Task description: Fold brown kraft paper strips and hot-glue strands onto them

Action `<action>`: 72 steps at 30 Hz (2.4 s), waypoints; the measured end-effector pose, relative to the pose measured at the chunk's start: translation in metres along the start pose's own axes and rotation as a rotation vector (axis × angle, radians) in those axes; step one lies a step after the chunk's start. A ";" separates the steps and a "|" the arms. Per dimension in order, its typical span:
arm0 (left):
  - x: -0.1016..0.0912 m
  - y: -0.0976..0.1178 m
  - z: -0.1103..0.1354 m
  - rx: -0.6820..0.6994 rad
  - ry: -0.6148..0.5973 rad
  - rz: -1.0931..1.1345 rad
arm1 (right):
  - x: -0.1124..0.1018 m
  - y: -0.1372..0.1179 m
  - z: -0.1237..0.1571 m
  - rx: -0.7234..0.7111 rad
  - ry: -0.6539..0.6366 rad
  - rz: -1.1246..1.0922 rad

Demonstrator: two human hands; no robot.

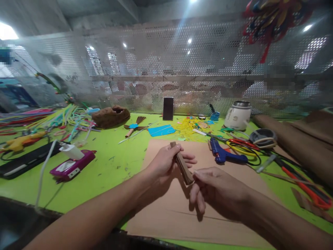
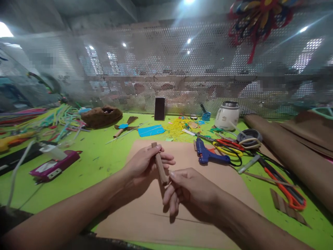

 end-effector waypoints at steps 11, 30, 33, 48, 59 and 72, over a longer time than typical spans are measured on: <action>0.004 -0.007 0.007 -0.035 0.080 -0.036 | 0.003 0.007 0.000 -0.004 0.061 -0.033; 0.005 -0.005 0.012 -0.033 -0.017 -0.007 | 0.004 0.000 0.005 -0.109 0.281 0.149; 0.003 -0.005 0.011 -0.033 -0.013 -0.007 | -0.005 -0.012 0.005 -0.269 0.439 0.398; 0.020 -0.017 0.045 -0.260 -0.462 -0.091 | -0.001 -0.062 0.018 -0.397 0.352 0.648; 0.020 -0.018 0.038 0.084 -0.305 -0.369 | -0.005 -0.058 0.010 -0.428 0.428 0.465; 0.016 -0.011 0.025 0.134 -0.106 -0.356 | -0.155 -0.140 0.024 -0.761 1.189 0.812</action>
Point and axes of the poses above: each hand's wrist, its own z-axis away from the middle knuckle, its own x-axis out of the palm, y = z × x, the point moved 4 cm from there along -z, towards the middle knuckle, and after that the axes turned 15 degrees about y, right-handed, at the moved point
